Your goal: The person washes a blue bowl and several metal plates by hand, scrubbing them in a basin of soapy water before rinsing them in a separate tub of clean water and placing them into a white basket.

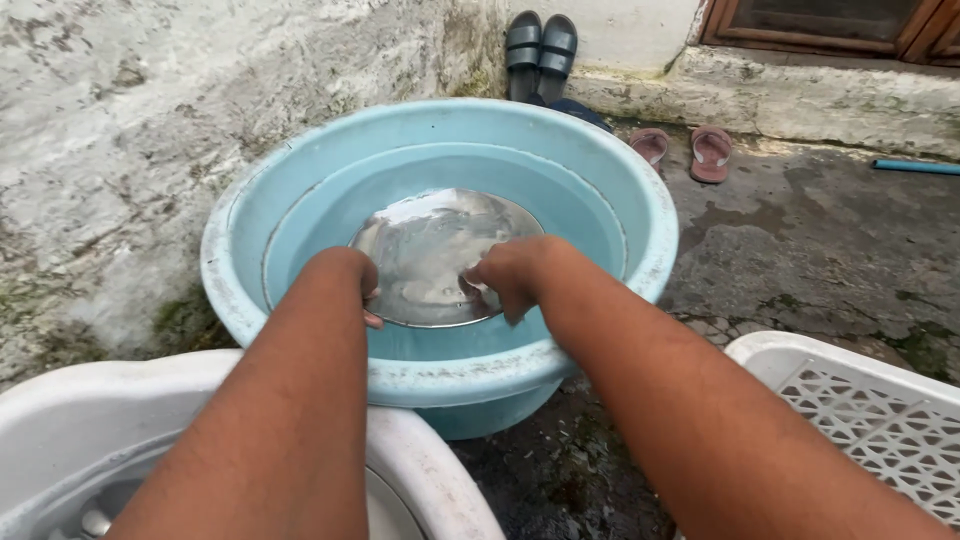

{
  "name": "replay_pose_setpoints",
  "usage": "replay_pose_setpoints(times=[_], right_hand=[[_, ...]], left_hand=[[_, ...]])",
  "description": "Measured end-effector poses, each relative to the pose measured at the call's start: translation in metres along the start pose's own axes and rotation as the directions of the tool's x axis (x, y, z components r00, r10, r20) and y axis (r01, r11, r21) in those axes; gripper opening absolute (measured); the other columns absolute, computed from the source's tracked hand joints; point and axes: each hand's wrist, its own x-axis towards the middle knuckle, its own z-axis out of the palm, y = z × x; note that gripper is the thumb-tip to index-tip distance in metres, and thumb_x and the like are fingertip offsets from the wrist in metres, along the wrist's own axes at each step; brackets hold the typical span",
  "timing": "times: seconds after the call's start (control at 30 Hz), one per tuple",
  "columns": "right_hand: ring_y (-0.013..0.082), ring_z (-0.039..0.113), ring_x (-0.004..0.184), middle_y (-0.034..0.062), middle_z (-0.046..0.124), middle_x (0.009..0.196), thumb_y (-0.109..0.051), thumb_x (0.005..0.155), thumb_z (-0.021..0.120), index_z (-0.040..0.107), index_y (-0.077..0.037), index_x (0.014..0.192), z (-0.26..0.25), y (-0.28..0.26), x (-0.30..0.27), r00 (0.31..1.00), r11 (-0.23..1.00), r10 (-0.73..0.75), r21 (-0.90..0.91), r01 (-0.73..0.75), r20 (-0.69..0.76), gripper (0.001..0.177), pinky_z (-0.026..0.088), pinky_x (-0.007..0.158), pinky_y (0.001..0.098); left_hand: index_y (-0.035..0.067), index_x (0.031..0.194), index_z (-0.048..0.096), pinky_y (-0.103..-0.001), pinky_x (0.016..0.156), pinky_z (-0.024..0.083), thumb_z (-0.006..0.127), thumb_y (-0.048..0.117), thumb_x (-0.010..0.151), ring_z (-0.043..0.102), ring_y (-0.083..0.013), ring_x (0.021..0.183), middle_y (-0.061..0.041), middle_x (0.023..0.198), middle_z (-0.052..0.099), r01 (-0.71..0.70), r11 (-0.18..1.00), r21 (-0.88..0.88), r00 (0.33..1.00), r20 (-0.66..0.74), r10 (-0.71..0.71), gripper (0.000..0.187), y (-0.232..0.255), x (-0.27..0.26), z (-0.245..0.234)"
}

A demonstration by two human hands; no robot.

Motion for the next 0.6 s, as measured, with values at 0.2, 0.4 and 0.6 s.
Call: replay_pose_setpoints(times=[0.2,0.4,0.6], right_hand=[[0.0304,0.070,0.106,0.0086,0.075,0.108,-0.015,0.082,0.071,0.074,-0.024,0.117,0.004,-0.001,0.021,0.973,0.951,-0.173,-0.282,0.125,-0.151,0.036,0.055,0.093,0.0438],[0.0291,0.072,0.103,0.0091,0.075,0.106,-0.016,0.094,0.057,0.080,-0.015,0.101,-0.010,-0.027,0.011,0.988,0.908,-0.127,-0.411,0.081,-0.084,0.024,0.057,0.091,0.0442],[0.0302,0.072,0.104,0.0112,0.076,0.107,-0.023,0.097,0.058,0.075,-0.015,0.108,0.020,0.008,0.054,0.991,0.953,-0.111,-0.290,0.087,-0.069,0.022,0.056,0.091,0.0445]], left_hand=[[0.008,0.148,0.046,-0.047,0.100,0.051,0.069,0.042,0.094,0.073,-0.0292,0.109,-0.019,0.139,0.067,0.038,0.995,-0.096,0.997,0.078,-0.030,0.068,-0.002,-0.036,0.000],[0.010,0.154,0.040,-0.049,0.099,0.051,0.068,0.047,0.097,0.073,-0.0290,0.108,-0.018,0.143,0.066,0.065,0.984,-0.169,0.990,0.134,-0.042,0.074,-0.005,-0.008,0.000],[0.013,0.156,0.047,-0.052,0.119,0.034,0.059,0.057,0.099,0.039,-0.0375,0.147,-0.017,0.163,0.039,-0.140,0.984,0.109,0.988,0.081,0.131,0.073,-0.007,0.022,0.009]])
